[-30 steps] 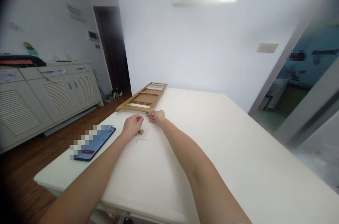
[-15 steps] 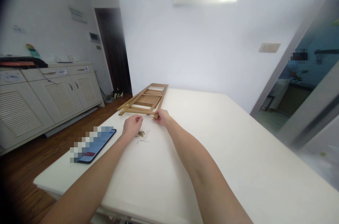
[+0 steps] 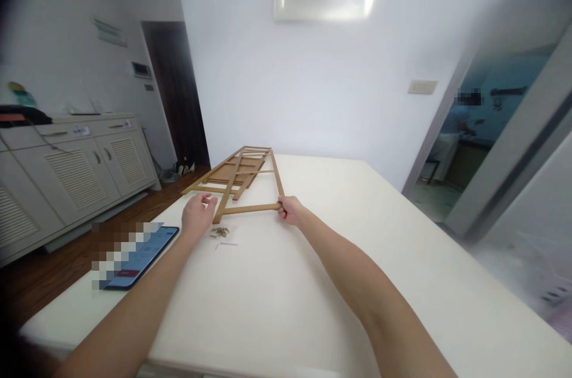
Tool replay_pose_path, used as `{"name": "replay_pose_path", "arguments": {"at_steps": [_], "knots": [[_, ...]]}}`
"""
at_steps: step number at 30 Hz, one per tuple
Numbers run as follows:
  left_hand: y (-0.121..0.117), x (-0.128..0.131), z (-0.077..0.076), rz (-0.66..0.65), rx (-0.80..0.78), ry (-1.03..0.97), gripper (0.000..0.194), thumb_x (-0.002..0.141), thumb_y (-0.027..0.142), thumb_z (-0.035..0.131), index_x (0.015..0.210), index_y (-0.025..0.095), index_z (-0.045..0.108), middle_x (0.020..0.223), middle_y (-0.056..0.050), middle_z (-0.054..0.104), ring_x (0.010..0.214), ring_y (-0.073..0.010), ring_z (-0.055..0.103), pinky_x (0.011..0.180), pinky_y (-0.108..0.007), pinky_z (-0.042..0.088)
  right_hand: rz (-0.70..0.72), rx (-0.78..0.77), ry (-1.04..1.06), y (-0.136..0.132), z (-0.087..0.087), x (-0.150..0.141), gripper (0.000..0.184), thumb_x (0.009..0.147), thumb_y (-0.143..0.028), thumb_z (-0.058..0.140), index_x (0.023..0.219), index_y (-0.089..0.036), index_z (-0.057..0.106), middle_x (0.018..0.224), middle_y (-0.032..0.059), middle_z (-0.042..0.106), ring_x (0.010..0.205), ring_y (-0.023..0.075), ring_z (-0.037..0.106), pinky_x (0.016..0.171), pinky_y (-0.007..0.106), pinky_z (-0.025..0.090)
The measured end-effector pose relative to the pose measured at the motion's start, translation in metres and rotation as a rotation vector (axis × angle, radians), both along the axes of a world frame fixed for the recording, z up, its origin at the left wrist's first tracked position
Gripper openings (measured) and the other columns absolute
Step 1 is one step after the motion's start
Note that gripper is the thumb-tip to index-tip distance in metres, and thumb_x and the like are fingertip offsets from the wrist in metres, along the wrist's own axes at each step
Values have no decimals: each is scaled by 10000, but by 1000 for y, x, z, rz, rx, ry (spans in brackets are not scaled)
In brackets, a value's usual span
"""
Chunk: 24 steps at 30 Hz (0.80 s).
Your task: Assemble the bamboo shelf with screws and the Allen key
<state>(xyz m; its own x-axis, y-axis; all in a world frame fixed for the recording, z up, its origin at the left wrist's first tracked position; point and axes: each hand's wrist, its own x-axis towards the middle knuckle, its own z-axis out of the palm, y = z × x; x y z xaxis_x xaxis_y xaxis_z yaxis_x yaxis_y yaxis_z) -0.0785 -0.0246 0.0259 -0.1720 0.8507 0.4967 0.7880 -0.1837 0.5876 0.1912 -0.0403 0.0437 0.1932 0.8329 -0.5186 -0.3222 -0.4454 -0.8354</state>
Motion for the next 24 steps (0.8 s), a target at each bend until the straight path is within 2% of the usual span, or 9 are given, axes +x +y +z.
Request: {"name": "replay_pose_path", "arguments": {"at_steps": [4, 6, 8, 9, 10, 12, 19, 24], "knots": [[-4, 11, -4, -99, -77, -28, 377, 895, 460, 417, 1039, 182, 627, 943, -82, 686, 859, -225, 638, 813, -337, 480, -18, 44, -23, -32, -4, 24, 354, 918, -359, 568, 1209, -158, 554, 1184, 87, 587, 992, 198, 608, 829, 402, 535], [-7, 17, -5, -149, -80, -30, 378, 898, 469, 407, 1020, 192, 635, 943, -74, 696, 843, -215, 644, 808, -326, 480, -31, 70, -27, -50, -4, 40, 263, 940, -347, 532, 1070, -123, 578, 945, 60, 614, 742, 121, 606, 627, 268, 535], [-10, 20, -6, -181, -72, -27, 379, 897, 475, 401, 996, 200, 643, 930, -66, 702, 826, -211, 645, 799, -321, 478, -42, 95, -22, -70, -3, 60, 230, 968, -323, 472, 873, -125, 541, 660, -22, 490, 465, 44, 435, 392, 147, 363], [-12, 21, -6, -191, -68, -27, 378, 895, 476, 401, 984, 203, 647, 918, -62, 704, 817, -210, 643, 791, -319, 477, -47, 105, -18, -80, -2, 71, 245, 975, -314, 454, 810, -141, 505, 590, -58, 405, 403, 28, 343, 337, 130, 267], [-12, 22, -6, -200, -65, -28, 374, 893, 474, 401, 971, 205, 649, 904, -57, 705, 807, -209, 642, 782, -316, 475, -53, 113, -16, -91, 0, 84, 259, 980, -308, 440, 772, -155, 470, 557, -80, 339, 374, 21, 282, 312, 124, 200], [-14, 23, -7, -219, -64, -34, 363, 889, 470, 404, 941, 209, 652, 877, -48, 706, 785, -205, 640, 761, -307, 472, -71, 125, -18, -114, 5, 110, 270, 985, -302, 423, 747, -174, 429, 533, -100, 270, 353, 16, 227, 295, 119, 145], [-20, 31, -9, -271, -79, -31, 345, 868, 477, 422, 883, 223, 654, 836, -20, 705, 767, -193, 630, 718, -280, 458, -204, 152, -102, -189, 20, 206, 253, 984, -283, 417, 746, -197, 416, 498, -117, 218, 329, 17, 183, 281, 110, 132], [-21, 34, -13, -303, -112, -11, 361, 858, 479, 423, 897, 214, 665, 863, -27, 709, 800, -199, 641, 711, -278, 461, -276, 133, -152, -228, 29, 256, 234, 979, -277, 421, 758, -201, 430, 490, -113, 239, 319, 17, 175, 268, 111, 131]]}}
